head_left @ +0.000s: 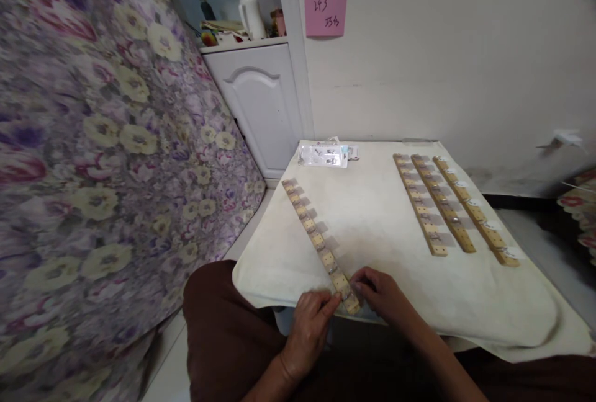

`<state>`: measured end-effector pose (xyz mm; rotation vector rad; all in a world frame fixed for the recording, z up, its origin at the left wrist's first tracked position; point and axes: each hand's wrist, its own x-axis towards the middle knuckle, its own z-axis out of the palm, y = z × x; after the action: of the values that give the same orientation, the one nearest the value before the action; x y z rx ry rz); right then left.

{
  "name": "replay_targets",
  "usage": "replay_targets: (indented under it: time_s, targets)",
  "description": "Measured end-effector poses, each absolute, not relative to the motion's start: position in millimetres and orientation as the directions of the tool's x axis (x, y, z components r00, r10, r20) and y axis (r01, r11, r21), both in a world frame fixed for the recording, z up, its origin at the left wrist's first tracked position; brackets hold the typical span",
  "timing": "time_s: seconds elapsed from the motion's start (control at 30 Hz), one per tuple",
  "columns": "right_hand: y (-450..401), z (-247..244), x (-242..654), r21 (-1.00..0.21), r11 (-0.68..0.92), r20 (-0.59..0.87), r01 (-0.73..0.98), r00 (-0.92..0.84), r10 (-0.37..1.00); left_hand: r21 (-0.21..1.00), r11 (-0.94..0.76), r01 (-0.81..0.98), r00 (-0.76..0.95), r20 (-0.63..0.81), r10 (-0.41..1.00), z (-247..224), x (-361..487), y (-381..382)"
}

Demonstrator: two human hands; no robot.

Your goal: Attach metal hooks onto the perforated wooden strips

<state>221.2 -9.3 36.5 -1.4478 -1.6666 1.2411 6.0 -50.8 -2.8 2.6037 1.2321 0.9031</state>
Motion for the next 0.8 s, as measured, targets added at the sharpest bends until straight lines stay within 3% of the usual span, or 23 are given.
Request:
replay_targets:
  time_s: [0.5,0.8]
  targets:
    - [-8.9,32.6,220.4,-0.913,-0.041,-0.137,0.405,-0.211,0.968,0.257,-0.691,0.676,0.530,0.482,0.698,2.5,9.9,-49.8]
    - [-13.6,29.7,218.4,-0.906,0.019,-0.062,0.423,-0.179,0.982,0.250,-0.683,0.686,0.529,0.472,0.705,4.0,10.0,-50.0]
